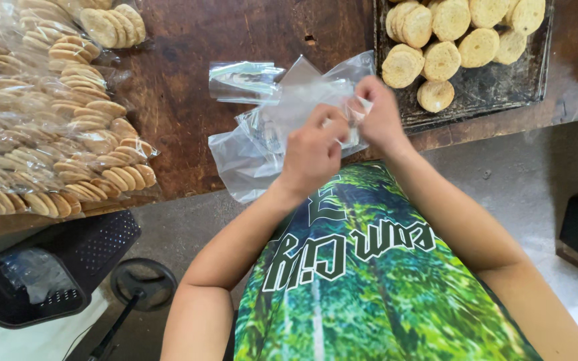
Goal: The person places round cookies into clear plastic bags by hand.
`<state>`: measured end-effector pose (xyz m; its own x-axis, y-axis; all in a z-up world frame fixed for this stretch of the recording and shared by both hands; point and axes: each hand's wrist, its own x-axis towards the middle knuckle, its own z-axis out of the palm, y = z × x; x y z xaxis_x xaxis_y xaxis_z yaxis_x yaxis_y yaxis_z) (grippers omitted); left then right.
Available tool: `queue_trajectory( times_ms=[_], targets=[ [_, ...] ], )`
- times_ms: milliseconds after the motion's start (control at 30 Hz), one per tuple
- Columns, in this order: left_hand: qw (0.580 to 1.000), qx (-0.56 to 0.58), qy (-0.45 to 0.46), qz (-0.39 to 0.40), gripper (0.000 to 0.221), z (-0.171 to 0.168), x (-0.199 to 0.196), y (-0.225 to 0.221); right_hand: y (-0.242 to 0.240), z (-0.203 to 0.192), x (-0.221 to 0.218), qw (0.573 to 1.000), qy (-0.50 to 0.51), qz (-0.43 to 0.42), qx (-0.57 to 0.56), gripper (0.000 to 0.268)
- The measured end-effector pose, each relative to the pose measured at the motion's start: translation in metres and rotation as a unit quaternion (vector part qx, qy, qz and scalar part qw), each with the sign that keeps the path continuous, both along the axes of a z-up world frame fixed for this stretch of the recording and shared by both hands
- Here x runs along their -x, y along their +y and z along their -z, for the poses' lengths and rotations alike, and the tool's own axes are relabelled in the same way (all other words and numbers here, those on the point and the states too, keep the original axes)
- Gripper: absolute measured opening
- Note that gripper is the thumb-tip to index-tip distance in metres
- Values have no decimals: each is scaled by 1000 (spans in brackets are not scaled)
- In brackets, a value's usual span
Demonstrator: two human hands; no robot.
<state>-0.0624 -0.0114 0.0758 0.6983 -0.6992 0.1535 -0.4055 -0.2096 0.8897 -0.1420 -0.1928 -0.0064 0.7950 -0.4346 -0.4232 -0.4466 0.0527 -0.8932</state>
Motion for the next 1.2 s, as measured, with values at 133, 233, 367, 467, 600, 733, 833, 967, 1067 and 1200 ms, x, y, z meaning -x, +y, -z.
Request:
queue_trajectory(
  times_ms=[133,233,367,467,600,733,833,967,1067,1200],
  targets=[
    [992,-98,-35,71,27,13,-9,4,-24,-14,31,977,59,-101,176,38],
    [990,-124,-57,44,39,17,-27,18,-43,-30,64,980,97,-127,118,61],
    [995,-88,6,-36,46,9,-42,29,-91,-2,98,917,145,105,356,63],
    [995,-75,49,-50,47,3,-43,25,-113,34,107,926,188,122,304,72],
    [993,-74,77,-48,46,0,-40,21,-117,61,106,914,140,65,375,65],
    [992,-74,83,-54,47,3,-36,25,-118,58,106,936,237,40,258,58],
    [992,-74,83,-61,47,7,-34,28,-115,46,116,942,197,48,268,45],
    [989,-84,99,-73,48,10,-33,30,-103,30,131,881,94,87,455,36],
    [990,-76,96,-75,49,9,-34,28,-107,25,119,907,137,71,391,35],
    [991,-69,89,-79,49,10,-34,28,-98,-8,103,941,72,33,330,33]
  ],
)
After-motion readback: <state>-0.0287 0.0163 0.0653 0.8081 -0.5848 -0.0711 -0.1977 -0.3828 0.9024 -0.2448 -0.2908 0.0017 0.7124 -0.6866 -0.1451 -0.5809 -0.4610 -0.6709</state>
